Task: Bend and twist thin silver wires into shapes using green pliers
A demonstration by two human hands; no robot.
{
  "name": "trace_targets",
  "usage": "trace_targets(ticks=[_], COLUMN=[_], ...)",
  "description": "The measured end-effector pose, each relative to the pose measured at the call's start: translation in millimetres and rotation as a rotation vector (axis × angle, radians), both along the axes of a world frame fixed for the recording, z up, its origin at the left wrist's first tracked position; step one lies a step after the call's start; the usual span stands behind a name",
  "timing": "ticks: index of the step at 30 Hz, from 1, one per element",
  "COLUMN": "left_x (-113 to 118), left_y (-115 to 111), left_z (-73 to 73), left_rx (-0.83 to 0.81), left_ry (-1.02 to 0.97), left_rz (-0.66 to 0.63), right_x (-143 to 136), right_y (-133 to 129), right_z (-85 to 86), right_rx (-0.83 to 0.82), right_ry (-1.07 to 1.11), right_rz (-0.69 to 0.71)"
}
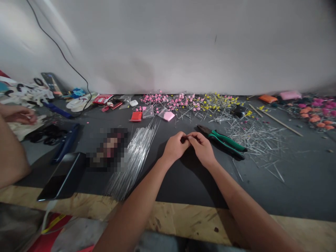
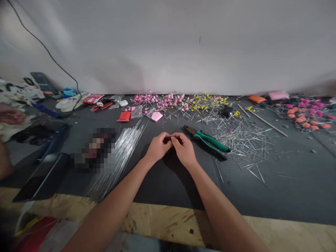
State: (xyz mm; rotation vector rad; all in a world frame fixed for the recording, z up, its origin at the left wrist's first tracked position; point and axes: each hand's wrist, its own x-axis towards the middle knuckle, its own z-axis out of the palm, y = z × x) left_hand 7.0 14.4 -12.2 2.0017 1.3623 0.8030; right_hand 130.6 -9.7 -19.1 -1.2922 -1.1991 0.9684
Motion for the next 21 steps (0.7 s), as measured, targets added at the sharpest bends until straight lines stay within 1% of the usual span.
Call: trace_targets(ticks=[8, 16, 19, 21], left_x=[-1.9, -1.7, -1.8, -1.8], left_y=[-3.7, -4.7, -6.7, -9.1], left_z=[3.3, 2.3, 4.8, 8.0], left_rx=[-0.052, -0.057, -0.06, -0.042], left_ry=[-0.045, -0.13, -0.143, -0.151], left_rz=[0.003, -0.001, -0.02, -0.067], right_x=[-0.2, 0.3, 1.4, 3.5], right_y=[-0.3, -0.6, -1.3, -1.9], right_z=[-0.4, 0.3, 1.0, 1.8], right_rx=[0.017, 0.008, -0.004, -0.026], right_ry=[0.043, 0.105, 0.162, 0.198], right_rz=[0.033, 0.058, 0.062, 0.077])
